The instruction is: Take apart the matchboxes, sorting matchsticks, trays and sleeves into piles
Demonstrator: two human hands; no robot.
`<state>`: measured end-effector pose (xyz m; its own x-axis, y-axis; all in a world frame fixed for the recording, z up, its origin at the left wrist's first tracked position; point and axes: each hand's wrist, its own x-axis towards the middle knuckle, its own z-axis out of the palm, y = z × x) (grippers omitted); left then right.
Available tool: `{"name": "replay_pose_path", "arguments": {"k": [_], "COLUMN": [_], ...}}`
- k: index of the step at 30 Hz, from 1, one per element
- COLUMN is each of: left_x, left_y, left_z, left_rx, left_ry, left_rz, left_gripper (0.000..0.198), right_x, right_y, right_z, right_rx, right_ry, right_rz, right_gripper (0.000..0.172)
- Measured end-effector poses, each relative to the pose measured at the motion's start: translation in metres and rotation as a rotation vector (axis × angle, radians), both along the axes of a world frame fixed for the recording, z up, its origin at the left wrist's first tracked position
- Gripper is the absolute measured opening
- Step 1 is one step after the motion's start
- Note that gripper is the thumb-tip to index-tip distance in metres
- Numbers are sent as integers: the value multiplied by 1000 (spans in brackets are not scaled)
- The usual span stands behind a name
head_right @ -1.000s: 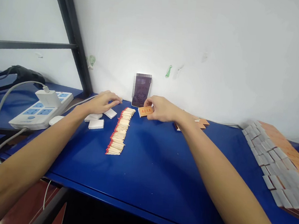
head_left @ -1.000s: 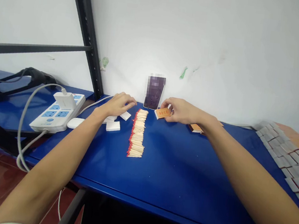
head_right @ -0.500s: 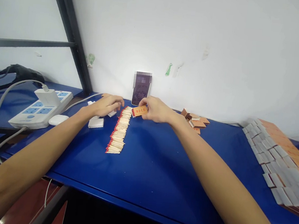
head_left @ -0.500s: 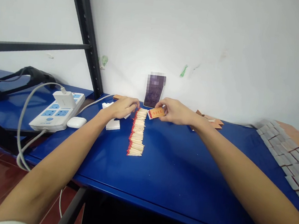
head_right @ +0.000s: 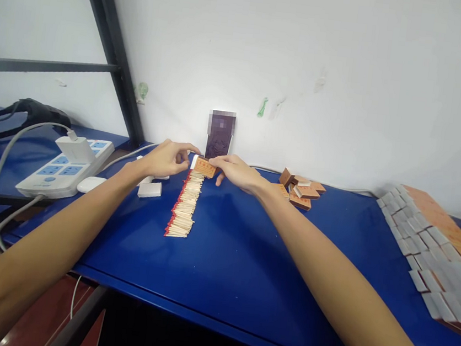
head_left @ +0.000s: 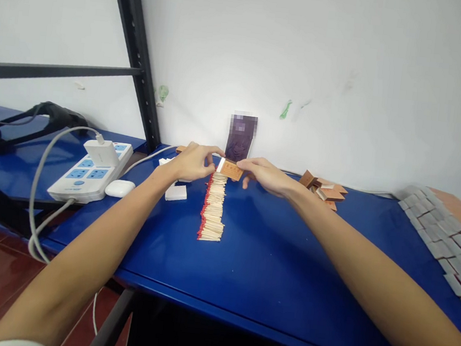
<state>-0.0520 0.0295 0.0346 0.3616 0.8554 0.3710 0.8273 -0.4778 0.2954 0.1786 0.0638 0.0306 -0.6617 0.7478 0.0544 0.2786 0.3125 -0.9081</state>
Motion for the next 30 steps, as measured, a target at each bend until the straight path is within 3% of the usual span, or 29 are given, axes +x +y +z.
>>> {"name": "replay_pose_path", "arguments": {"k": [4,7,15,30], "left_x": [2,0,-8,-15], "left_y": [-6,-8,-3,3], "left_z": [8,14,14,4], "left_rx": [-117,-186,-159,-164], "left_ry": [17,64,132,210], "left_rz": [-58,-59,-78,-38], "left_gripper": [59,55,47,45], "right_x": [-6,-8,-10,-4], "right_y": [4,4,4,8], "right_z": [-14,-21,-28,-30], "right_rx": [-149,-180,-233,-146], "right_ry": [45,37,39,-37], "right_rz": [3,-9,-50,-118], "right_gripper": [32,31,29,27]}}
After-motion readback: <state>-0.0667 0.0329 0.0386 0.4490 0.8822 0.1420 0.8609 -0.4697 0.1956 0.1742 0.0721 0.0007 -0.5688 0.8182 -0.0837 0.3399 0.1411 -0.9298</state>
